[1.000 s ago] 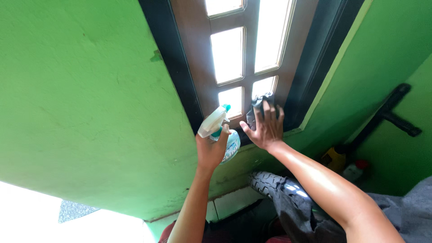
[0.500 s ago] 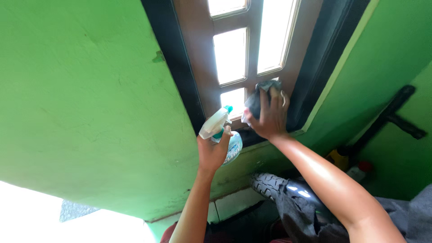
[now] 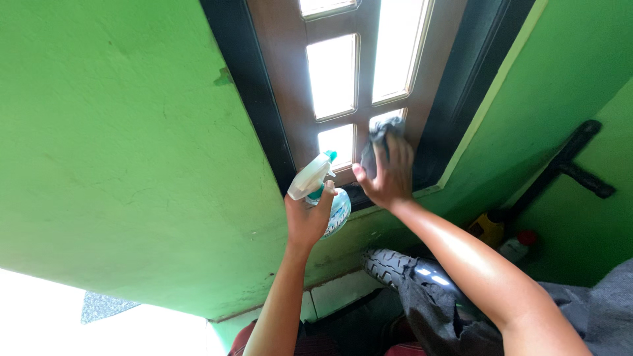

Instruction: The person cleans the glass panes of a wooden door using a spray bottle and a cloth. They spray the glass and wipe it repeatedly, moving from the interior side to the exterior side of the door.

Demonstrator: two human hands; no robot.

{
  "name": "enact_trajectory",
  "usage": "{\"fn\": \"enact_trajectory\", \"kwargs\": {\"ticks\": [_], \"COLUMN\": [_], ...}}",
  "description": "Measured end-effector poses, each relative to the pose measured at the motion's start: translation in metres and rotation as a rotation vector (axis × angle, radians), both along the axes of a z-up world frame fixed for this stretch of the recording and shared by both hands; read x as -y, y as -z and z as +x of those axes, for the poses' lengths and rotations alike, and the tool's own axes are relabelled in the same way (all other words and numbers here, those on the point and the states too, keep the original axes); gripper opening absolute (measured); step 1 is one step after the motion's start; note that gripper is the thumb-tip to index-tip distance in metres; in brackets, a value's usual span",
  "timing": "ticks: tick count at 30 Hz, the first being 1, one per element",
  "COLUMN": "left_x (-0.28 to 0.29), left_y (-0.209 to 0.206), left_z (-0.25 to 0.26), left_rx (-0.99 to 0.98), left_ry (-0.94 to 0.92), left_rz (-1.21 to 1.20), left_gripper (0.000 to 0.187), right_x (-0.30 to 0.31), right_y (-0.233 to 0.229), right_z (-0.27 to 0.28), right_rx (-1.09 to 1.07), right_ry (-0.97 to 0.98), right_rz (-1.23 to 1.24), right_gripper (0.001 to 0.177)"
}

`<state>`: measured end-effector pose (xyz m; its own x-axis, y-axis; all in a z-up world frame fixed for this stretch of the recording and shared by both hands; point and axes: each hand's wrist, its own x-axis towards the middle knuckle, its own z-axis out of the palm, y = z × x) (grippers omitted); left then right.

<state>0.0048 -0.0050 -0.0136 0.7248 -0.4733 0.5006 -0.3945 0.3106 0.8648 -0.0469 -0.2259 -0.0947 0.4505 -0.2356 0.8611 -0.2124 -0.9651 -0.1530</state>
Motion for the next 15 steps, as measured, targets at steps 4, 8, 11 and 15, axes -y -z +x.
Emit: {"fn": "enact_trajectory", "kwargs": {"ticks": [4,8,11,15], "left_x": [-0.001,-0.003,-0.002,-0.001], "left_y": [-0.001,-0.003,0.000,-0.001], "left_z": [0.000,-0.002,-0.001,0.002], "left_rx": [0.046,0.005,0.006,0.016], "left_ry": [-0.022,0.026,0.016,0.015], "left_rz": [0.013,-0.038,-0.011,-0.009], "left_gripper": [0.031,0.032,0.033,0.031], "right_x": [-0.004,0.001,-0.012,-0.001], "right_y": [-0.008,-0.036,-0.030,-0.010], "right_z": [-0.014,-0.002,-0.001,-0.010], "right_rx": [-0.150,-0.048,-0.032,-0.093], "right_ry": [0.045,0.142,0.114,0.023], "right_rz": [-0.010,-0.046,-0.089,-0.024], "right_gripper": [0.071,0.060,0.072,0.058]}}
